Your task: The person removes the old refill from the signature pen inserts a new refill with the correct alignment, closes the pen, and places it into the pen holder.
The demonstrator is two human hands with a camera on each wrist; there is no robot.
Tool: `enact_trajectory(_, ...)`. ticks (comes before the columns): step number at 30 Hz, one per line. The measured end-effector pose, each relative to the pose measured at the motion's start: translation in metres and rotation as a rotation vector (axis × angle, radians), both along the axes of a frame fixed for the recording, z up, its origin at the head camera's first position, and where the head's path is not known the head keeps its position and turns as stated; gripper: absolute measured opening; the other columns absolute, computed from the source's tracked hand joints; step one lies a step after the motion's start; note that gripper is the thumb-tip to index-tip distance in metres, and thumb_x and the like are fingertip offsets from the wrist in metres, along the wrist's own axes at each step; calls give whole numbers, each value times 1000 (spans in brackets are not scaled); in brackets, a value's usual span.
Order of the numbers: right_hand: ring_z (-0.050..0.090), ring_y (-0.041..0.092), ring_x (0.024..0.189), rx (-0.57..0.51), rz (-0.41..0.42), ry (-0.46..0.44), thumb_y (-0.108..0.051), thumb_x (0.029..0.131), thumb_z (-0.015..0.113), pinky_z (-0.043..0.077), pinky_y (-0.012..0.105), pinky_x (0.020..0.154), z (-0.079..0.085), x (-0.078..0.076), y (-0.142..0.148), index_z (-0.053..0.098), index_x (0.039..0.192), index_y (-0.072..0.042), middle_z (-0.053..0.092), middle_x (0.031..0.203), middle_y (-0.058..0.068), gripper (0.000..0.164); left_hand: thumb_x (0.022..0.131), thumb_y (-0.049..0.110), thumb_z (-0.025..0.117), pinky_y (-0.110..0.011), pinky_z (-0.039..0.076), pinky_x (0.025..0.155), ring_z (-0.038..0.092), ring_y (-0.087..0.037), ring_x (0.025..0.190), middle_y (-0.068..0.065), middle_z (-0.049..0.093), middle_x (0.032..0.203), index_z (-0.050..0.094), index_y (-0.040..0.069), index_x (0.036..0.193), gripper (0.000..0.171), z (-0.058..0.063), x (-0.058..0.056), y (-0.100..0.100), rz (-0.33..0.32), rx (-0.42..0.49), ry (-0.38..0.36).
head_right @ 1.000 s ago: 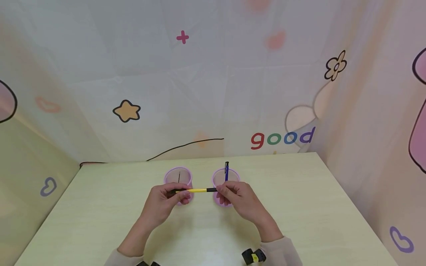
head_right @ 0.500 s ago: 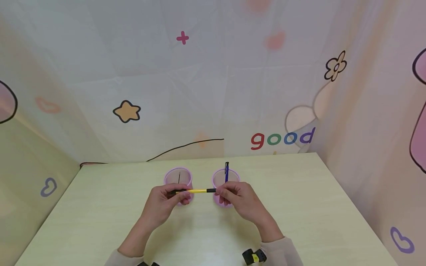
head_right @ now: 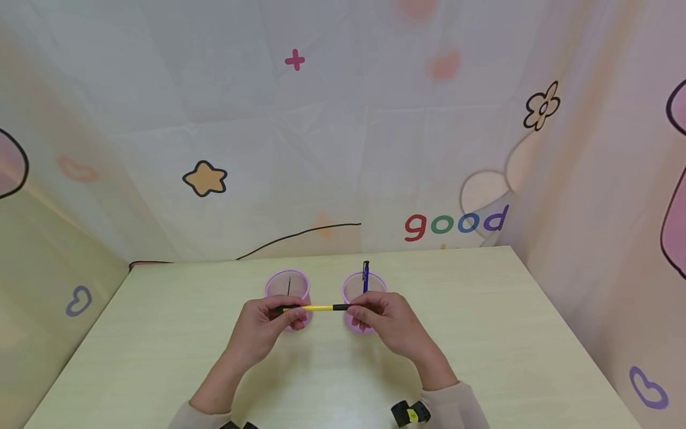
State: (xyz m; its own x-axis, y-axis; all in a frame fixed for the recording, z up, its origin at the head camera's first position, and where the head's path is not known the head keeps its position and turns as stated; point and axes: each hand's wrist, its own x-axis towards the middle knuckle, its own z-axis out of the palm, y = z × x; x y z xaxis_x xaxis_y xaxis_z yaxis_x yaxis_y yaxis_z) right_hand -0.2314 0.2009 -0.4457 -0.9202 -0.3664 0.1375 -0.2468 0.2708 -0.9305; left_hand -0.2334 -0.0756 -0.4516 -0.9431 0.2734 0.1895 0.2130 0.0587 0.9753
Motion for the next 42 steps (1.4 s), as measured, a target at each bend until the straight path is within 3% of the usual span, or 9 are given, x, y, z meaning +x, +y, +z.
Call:
enact_trajectory(9, 68, 15, 80, 46, -30, 8, -17, 96, 75, 59, 24, 73, 0, 0, -2, 77, 113, -7, 74, 98, 11, 20, 93, 11, 77, -32, 64, 76, 72, -8, 73, -35, 72, 93, 78, -1, 106, 18, -1, 0, 0, -3, 12, -2)
enact_trajectory(14, 66, 13, 81, 66, -35, 6, -18, 94, 77, 58, 24, 71, 0, 1, -2, 76, 114, -5, 74, 100, 10, 23, 93, 11, 77, -31, 64, 76, 72, -8, 73, -36, 72, 93, 78, -1, 106, 18, -1, 0, 0, -7, 11, 0)
enact_trajectory(20, 67, 16, 78, 51, -36, -6, -18, 101, 69, 60, 27, 74, -1, 0, -2, 75, 106, -1, 73, 89, 11, 18, 93, 9, 77, -31, 64, 75, 73, -8, 73, -32, 73, 92, 78, -2, 105, 17, 0, 0, 1, -6, 10, 0)
enact_trajectory(26, 64, 15, 76, 61, -28, 5, -24, 108, 56, 61, 34, 73, -2, -2, -3, 72, 91, -3, 70, 83, 10, 32, 94, 8, 76, -31, 64, 76, 72, -7, 73, -34, 73, 93, 78, -2, 106, 16, -1, 0, 1, -10, 13, -2)
enact_trajectory(32, 63, 15, 74, 60, -23, 2, -24, 108, 56, 60, 32, 72, -2, -3, -4, 72, 89, -4, 69, 82, 10, 32, 94, 6, 75, -30, 64, 75, 73, -8, 74, -27, 75, 91, 78, -2, 106, 15, 1, 1, 0, -9, 3, 1)
enact_trajectory(42, 64, 14, 74, 64, -28, 13, -23, 106, 60, 60, 31, 72, -1, -2, -4, 72, 89, -5, 70, 81, 7, 27, 94, 4, 74, -30, 64, 75, 73, -8, 75, -32, 74, 93, 77, -3, 107, 15, 2, 2, 0, -14, 8, -4)
